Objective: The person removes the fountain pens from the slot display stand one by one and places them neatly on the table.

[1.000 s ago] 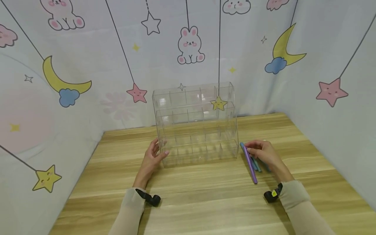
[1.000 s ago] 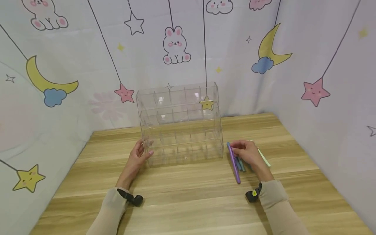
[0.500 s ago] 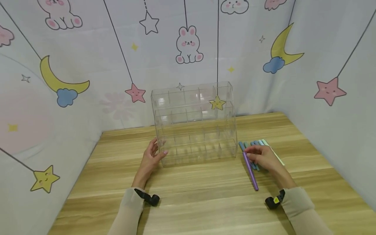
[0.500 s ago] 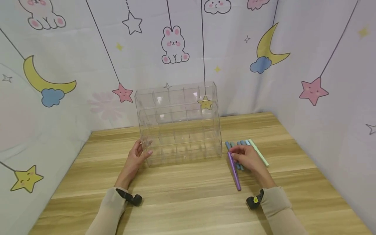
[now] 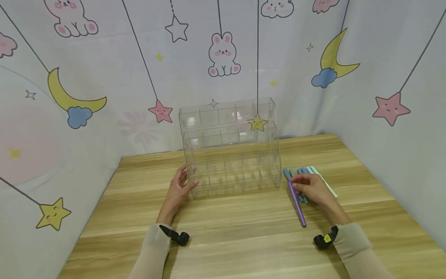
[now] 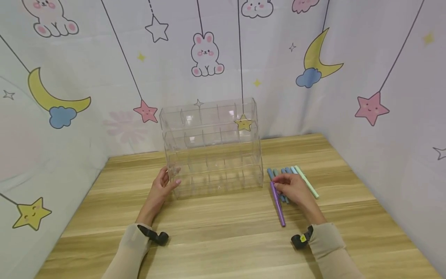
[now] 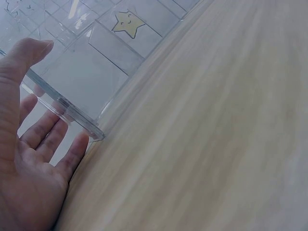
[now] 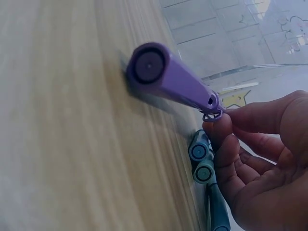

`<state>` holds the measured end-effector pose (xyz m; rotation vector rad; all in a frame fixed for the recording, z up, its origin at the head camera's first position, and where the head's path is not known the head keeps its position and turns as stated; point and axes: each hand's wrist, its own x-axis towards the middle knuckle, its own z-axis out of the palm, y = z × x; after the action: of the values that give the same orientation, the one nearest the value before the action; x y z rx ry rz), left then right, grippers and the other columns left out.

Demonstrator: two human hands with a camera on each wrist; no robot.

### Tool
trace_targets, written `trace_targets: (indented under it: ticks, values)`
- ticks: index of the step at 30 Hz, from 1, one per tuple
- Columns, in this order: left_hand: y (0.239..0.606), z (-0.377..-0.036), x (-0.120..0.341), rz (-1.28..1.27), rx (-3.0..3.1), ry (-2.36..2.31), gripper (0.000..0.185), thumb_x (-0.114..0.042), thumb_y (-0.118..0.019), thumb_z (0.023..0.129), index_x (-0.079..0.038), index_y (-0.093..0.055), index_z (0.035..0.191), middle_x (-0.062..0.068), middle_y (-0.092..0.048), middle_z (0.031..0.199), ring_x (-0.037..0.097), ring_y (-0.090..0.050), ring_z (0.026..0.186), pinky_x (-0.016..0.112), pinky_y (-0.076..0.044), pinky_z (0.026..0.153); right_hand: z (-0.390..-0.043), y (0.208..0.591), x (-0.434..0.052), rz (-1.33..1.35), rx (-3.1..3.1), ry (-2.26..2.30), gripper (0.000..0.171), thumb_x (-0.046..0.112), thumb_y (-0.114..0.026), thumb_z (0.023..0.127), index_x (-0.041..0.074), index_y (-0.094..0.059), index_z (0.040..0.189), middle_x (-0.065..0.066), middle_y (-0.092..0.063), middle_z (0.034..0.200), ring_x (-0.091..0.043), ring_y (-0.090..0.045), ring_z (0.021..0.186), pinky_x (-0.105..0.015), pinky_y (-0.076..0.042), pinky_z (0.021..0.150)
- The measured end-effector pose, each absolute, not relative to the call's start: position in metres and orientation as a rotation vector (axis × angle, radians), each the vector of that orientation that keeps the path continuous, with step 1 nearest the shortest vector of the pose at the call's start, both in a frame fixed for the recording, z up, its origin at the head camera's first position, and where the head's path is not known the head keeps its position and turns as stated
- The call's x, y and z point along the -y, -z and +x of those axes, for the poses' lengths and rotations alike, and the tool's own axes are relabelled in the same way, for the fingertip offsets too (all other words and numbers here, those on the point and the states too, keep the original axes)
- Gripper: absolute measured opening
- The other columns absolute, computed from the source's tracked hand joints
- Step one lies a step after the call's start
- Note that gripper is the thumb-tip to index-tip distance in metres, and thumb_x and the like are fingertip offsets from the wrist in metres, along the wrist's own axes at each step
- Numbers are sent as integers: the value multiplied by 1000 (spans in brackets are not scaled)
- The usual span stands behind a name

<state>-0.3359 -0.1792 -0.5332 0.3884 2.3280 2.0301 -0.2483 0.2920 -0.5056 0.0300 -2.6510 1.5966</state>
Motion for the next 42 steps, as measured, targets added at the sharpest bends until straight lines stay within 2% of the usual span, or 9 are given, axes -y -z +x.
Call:
trace_targets:
  ticks: [4, 8, 15, 25, 29, 33, 42]
  values:
    - [533, -336, 179, 387, -2340, -2024, 80, -15, -72, 102, -19, -29, 169, 10, -49, 167, 26, -41, 159, 51, -35, 130, -245, 503, -289, 37, 2670, -1557, 27, 3, -67, 102, -14, -69, 123, -15, -77, 95, -6, -64, 76, -22, -55, 65]
    - [533, -336, 179, 399, -2343, -2024, 80, -15, -72, 102, -19, -29, 169, 11, -49, 167, 27, -40, 160, 53, -33, 131, -243, 502, -287, 55, 2714, -1454, 24, 6, -68, 102, -8, -72, 122, -19, -78, 103, -12, -68, 82, -24, -56, 70]
    - [534, -336, 179, 403, -2342, -2030, 81, -15, -73, 102, -19, -29, 169, 11, -49, 167, 27, -40, 160, 53, -32, 131, -244, 508, -284, 167, 2773, -1102, 19, 7, -73, 96, 5, -79, 114, -12, -81, 102, -8, -63, 74, -25, -50, 67]
    - [533, -335, 181, 436, -2294, -2047, 83, -15, -72, 102, -19, -26, 171, 9, -47, 169, 26, -38, 161, 54, -29, 134, -241, 507, -284, 161, 2754, -1135, 17, 9, -71, 99, 3, -77, 114, -10, -81, 99, -6, -66, 72, -25, -51, 66]
    - [533, -334, 181, 441, -2294, -2048, 83, -15, -72, 102, -19, -26, 170, 9, -47, 169, 26, -39, 160, 54, -30, 133, -240, 507, -285, 142, 2738, -1205, 19, 9, -70, 100, 1, -76, 116, -10, -80, 93, -8, -66, 69, -25, -50, 63]
    - [533, -335, 181, 441, -2301, -2043, 81, -15, -72, 102, -20, -28, 170, 9, -48, 168, 25, -40, 160, 53, -30, 132, -238, 505, -285, 138, 2721, -1228, 19, 8, -70, 101, 0, -75, 117, -9, -79, 87, -8, -67, 68, -25, -50, 67]
    - [533, -336, 181, 442, -2303, -2029, 83, -16, -72, 102, -20, -26, 170, 9, -47, 169, 27, -39, 160, 55, -30, 133, -231, 500, -284, 139, 2636, -1276, 20, 8, -72, 101, -3, -75, 117, -19, -80, 103, -10, -71, 72, -22, -55, 66]
